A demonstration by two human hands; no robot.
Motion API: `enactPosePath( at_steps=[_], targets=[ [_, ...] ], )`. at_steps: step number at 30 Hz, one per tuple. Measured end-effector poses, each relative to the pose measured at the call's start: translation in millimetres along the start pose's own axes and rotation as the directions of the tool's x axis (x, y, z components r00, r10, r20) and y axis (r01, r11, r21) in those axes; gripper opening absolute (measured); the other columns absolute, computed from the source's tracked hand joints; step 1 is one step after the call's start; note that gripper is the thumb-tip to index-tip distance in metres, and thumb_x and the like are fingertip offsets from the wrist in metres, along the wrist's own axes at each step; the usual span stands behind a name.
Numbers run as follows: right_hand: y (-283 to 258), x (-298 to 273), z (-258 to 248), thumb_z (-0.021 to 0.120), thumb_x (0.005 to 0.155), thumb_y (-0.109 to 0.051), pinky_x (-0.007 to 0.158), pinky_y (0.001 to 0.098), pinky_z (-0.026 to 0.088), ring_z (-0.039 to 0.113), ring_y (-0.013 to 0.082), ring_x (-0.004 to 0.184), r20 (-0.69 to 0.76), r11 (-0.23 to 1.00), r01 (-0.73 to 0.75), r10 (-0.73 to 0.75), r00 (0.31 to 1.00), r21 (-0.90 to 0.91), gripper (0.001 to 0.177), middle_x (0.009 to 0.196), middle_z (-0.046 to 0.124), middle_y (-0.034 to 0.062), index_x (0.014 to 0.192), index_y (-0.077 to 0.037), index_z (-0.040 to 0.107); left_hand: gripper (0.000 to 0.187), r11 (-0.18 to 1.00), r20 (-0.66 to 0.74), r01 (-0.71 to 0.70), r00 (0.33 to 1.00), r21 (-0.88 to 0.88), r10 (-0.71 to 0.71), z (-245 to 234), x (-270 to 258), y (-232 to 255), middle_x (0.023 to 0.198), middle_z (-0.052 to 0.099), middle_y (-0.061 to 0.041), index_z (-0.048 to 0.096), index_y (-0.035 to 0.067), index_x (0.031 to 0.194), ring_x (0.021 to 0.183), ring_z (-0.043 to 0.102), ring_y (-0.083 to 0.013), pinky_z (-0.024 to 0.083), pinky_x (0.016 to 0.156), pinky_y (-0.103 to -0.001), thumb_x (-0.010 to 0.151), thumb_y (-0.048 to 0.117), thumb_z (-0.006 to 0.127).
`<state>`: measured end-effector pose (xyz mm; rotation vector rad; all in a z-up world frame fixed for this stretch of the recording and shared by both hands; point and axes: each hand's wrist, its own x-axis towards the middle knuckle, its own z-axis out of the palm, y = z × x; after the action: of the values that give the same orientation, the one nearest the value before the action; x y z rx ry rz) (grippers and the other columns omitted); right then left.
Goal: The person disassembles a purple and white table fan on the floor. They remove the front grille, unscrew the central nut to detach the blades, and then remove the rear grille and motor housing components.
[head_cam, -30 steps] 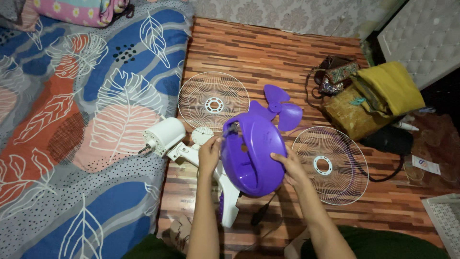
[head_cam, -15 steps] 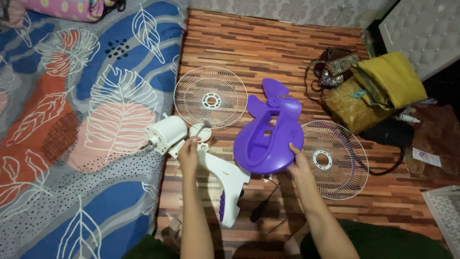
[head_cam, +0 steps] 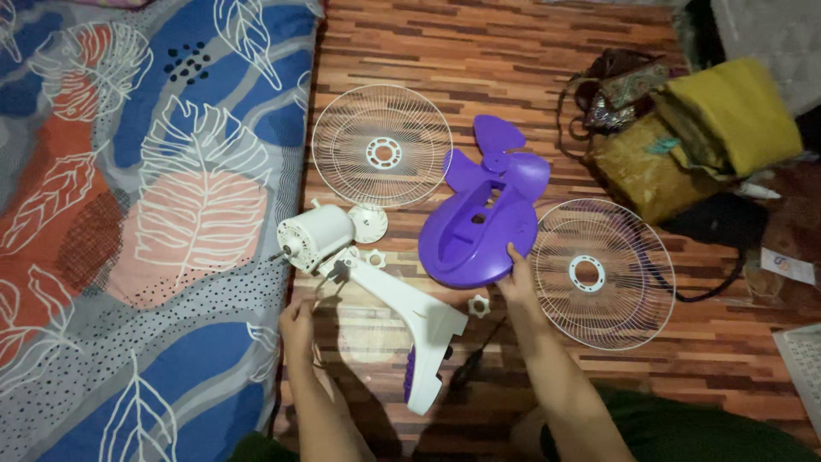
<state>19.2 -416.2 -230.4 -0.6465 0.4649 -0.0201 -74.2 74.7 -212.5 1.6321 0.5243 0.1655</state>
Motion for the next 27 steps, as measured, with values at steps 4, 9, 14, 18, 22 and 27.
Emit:
enactPosePath(
  at_steps=[4,9,14,18,22,27],
  targets=[
    [20.3,4.8,0.1,0.055,0.101,-0.015,0.105,0.0511,0.050,0.061,0.0296,0.120,-0.074,0.999,-0.011,0.014,0.997,0.033,0.045,0.130,0.061,0.0110,0.144,-0.012,0.046,0.024,1.000,-0.099,-0.020,0.995,-0.016,0.018,-8.7,-4.3,-34.6,0.084,0.070,-0.006,0.072,-0.003,0.092,0.081,0.059,-0.0136,0.047,0.076,-0.028,0.097,0.016,0.060],
    [38.9,2.9,5.7,0.055,0.103,-0.012,0.109,0.0502,0.048,0.060,0.0318,0.123,0.063,0.995,0.070,-0.074,0.995,0.065,0.046,0.135,0.059,0.0147,0.147,-0.004,0.044,0.024,0.997,-0.260,-0.048,0.964,0.058,0.061,-11.3,-21.1,-62.6,0.078,0.065,-0.008,0.063,-0.004,0.083,0.076,0.056,-0.0163,0.045,0.072,-0.032,0.097,0.013,0.054],
    [48.4,-18.8,-3.4,0.065,0.097,-0.006,0.102,0.0407,0.055,0.069,0.0316,0.116,0.585,-0.117,0.618,-0.495,0.643,-0.778,0.038,0.124,0.067,0.0227,0.134,0.000,0.058,0.027,0.984,-0.424,0.116,0.904,0.133,-0.049,-11.1,-43.5,-82.7,0.087,0.068,-0.017,0.066,-0.004,0.093,0.079,0.058,-0.0271,0.048,0.075,-0.040,0.100,0.020,0.054],
    [43.9,-17.4,-17.7,0.071,0.079,0.003,0.102,0.0459,0.052,0.065,0.0432,0.118,0.627,-0.258,0.571,-0.303,0.718,-0.779,0.055,0.121,0.068,0.0299,0.133,0.007,0.059,0.032,0.909,-0.528,0.164,0.847,0.383,0.069,-12.8,-52.6,-96.0,0.104,0.070,-0.026,0.070,-0.004,0.106,0.092,0.064,-0.0433,0.049,0.084,-0.051,0.099,0.024,0.057],
    [48.6,-1.9,-27.4,0.087,0.072,-0.010,0.094,0.0468,0.054,0.066,0.0421,0.110,0.582,-0.207,0.545,-0.239,0.777,-0.812,0.068,0.116,0.068,0.0285,0.132,0.005,0.057,0.036,0.863,-0.575,0.303,0.818,0.404,-0.018,-12.0,-49.3,-89.6,0.114,0.070,-0.027,0.070,-0.002,0.113,0.103,0.064,-0.0471,0.050,0.091,-0.053,0.102,0.028,0.053],
    [41.4,7.8,-40.4,0.092,0.059,-0.011,0.093,0.0494,0.053,0.063,0.0463,0.110,0.576,-0.309,0.510,-0.182,0.797,-0.803,0.085,0.118,0.064,0.0294,0.134,0.003,0.057,0.054,0.713,-0.618,0.455,0.785,0.533,-0.039,16.0,-44.2,-61.3,0.135,0.053,-0.030,0.055,-0.004,0.139,0.118,0.058,-0.0468,0.048,0.095,-0.056,0.094,0.026,0.063]
  ],
)
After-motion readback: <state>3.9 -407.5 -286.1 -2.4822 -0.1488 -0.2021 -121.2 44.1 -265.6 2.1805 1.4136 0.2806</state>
